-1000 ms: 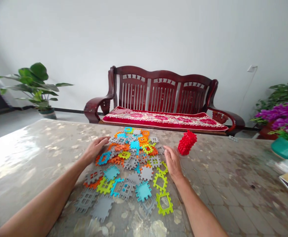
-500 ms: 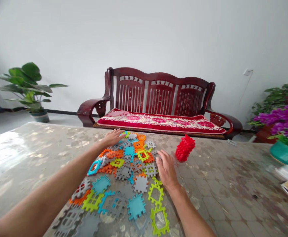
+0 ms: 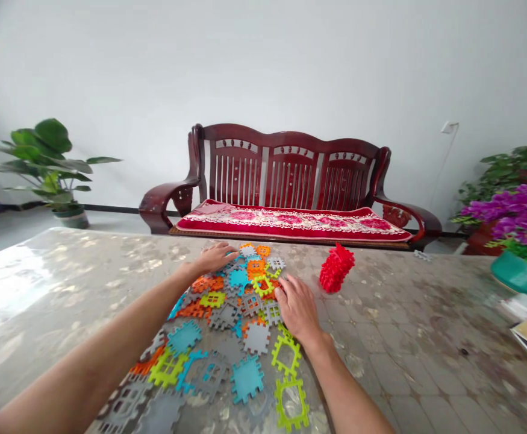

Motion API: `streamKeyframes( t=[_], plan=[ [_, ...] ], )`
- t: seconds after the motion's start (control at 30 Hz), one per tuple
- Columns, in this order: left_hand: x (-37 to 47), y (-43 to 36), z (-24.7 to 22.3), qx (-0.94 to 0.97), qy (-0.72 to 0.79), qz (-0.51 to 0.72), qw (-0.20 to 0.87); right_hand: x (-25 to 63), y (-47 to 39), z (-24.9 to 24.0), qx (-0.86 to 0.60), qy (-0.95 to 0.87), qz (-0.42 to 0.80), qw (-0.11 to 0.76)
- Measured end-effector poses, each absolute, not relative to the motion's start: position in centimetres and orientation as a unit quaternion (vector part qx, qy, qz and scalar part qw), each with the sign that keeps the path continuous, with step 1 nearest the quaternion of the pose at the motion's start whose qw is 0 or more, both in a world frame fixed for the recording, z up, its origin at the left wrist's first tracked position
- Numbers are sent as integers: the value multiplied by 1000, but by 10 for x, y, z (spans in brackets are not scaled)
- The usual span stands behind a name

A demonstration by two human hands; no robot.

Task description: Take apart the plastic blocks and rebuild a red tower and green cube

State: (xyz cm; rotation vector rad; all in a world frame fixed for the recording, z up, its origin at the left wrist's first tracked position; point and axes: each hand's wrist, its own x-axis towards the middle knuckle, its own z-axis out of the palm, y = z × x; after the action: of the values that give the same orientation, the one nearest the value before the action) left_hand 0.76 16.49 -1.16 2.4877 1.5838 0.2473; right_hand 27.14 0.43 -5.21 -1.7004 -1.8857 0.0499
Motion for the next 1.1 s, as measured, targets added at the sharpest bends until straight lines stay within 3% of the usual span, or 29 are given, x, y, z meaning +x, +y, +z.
streamKeyframes(
  t=[0.47,0.83,1.1],
  plan=[
    [25,152,18,820,550,116,106,286,15,-60,-609,-635,157,448],
    [71,172,-9,834,531,52,138,285,13,-58,-614,-630,146,453],
    [72,146,0,893,421,69,141,287,16,-62,-610,-620,137,474]
  ],
)
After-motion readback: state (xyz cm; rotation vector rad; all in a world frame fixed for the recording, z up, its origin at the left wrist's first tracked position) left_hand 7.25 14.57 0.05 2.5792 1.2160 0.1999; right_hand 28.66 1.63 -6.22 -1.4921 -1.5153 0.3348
